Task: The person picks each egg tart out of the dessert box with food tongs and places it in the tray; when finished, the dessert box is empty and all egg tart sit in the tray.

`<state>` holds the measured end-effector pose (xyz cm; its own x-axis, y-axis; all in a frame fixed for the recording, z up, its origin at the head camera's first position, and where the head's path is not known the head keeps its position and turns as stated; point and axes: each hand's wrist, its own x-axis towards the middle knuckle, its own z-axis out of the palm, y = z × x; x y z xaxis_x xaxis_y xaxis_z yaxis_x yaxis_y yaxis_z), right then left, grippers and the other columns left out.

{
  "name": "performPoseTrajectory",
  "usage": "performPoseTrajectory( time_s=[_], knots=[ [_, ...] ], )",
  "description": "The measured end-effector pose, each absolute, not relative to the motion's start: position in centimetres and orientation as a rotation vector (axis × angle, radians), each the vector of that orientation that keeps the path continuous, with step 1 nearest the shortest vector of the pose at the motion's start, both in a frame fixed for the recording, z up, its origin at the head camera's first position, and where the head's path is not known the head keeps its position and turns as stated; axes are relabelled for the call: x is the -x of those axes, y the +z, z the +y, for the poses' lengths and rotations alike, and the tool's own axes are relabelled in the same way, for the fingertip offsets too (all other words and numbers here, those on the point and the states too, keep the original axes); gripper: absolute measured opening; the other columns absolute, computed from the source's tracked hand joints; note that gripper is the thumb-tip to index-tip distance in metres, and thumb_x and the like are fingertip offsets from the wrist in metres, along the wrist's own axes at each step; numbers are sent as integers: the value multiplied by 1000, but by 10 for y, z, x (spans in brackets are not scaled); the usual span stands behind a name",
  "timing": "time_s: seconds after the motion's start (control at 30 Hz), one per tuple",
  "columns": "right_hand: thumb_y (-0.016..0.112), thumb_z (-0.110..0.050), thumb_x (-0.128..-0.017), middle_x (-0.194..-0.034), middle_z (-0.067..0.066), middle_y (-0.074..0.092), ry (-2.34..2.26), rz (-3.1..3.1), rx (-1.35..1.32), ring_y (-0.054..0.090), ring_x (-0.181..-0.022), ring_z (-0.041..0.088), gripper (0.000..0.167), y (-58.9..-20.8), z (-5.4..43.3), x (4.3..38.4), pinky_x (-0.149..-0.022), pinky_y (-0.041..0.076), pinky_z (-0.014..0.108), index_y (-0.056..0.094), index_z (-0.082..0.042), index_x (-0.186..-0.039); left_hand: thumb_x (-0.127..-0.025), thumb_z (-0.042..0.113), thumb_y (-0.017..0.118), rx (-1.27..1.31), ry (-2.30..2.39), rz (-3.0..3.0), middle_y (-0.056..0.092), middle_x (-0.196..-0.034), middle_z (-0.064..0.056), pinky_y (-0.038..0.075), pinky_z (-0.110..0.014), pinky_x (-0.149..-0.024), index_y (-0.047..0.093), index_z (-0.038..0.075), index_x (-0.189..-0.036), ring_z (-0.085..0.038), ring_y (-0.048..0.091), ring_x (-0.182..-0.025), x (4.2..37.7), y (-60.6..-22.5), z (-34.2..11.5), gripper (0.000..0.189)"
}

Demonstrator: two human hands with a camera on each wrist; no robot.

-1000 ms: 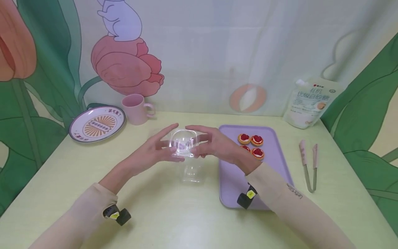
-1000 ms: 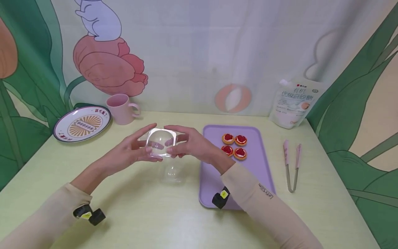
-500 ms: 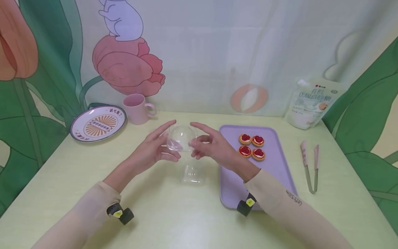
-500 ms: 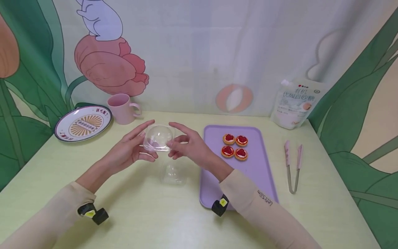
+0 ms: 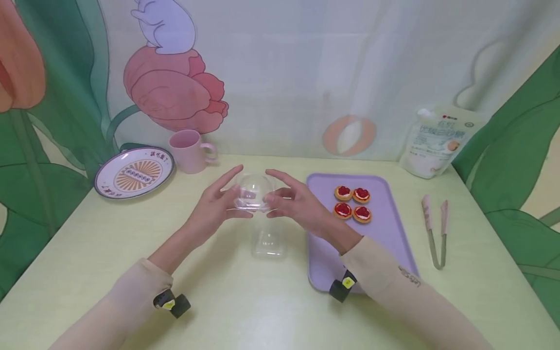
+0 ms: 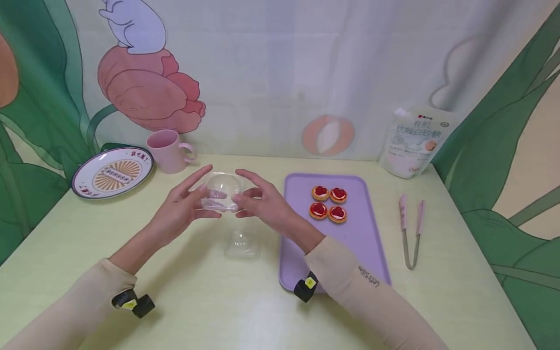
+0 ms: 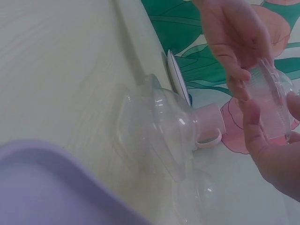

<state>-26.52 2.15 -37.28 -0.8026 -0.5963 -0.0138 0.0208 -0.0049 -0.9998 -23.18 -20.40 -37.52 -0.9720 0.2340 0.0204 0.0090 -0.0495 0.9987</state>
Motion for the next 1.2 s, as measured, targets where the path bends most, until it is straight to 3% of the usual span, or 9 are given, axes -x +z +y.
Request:
performPoseTrajectory(
  time_s=[0.2,0.33,0.5,0.73,0.8,1.03,1.2],
  knots=[
    [56,-7,-101,-107,15,65,-1933,1837,651,70,-100,42,63,-378,14,261,-94,56,42,32,-26,-156,-106,4,39,-351,2174,2214,56,-122,-28,59,-32,-86,37,8,-154,-8,71,-88,225,-375,-202,48],
    [55,-6,-101,-105,16,63,-1946,1863,711,73,-93,32,62,-377,9,260,-91,58,42,33,-23,-156,-106,3,38,-355,2178,2262,57,-122,-31,59,-29,-85,40,4,-151,-7,71,-80,227,-375,-202,45],
    [53,-9,-102,-112,24,62,-1940,1872,701,74,-87,20,59,-375,10,262,-89,59,40,33,-22,-156,-106,5,42,-378,2145,2216,58,-121,-25,58,-29,-88,37,5,-153,-10,72,-80,229,-375,-207,48],
    [68,-4,-91,-123,23,63,-1897,1882,614,73,-94,31,74,-374,15,264,-94,57,39,36,-29,-153,-99,5,58,-392,1964,2238,60,-123,-29,57,-33,-92,36,14,-155,-19,75,-89,232,-374,-215,61],
    [70,0,-88,-124,22,63,-1899,1887,611,73,-93,29,77,-374,14,264,-94,56,39,38,-29,-153,-98,3,59,-380,1960,2240,60,-123,-29,58,-33,-91,37,13,-155,-20,75,-88,232,-373,-216,62],
    [71,4,-86,-125,24,64,-1925,1885,573,74,-88,21,77,-380,12,265,-93,57,38,42,-26,-151,-94,-1,63,-386,1939,2236,60,-126,-28,58,-36,-91,41,16,-153,-15,73,-91,234,-377,-218,65],
    [67,4,-89,-127,30,61,-1930,1842,614,74,-91,27,74,-384,16,267,-93,57,41,41,-23,-152,-92,-1,65,-432,1867,2248,60,-128,-28,56,-41,-95,40,18,-154,-18,70,-101,238,-376,-221,69]
  ],
)
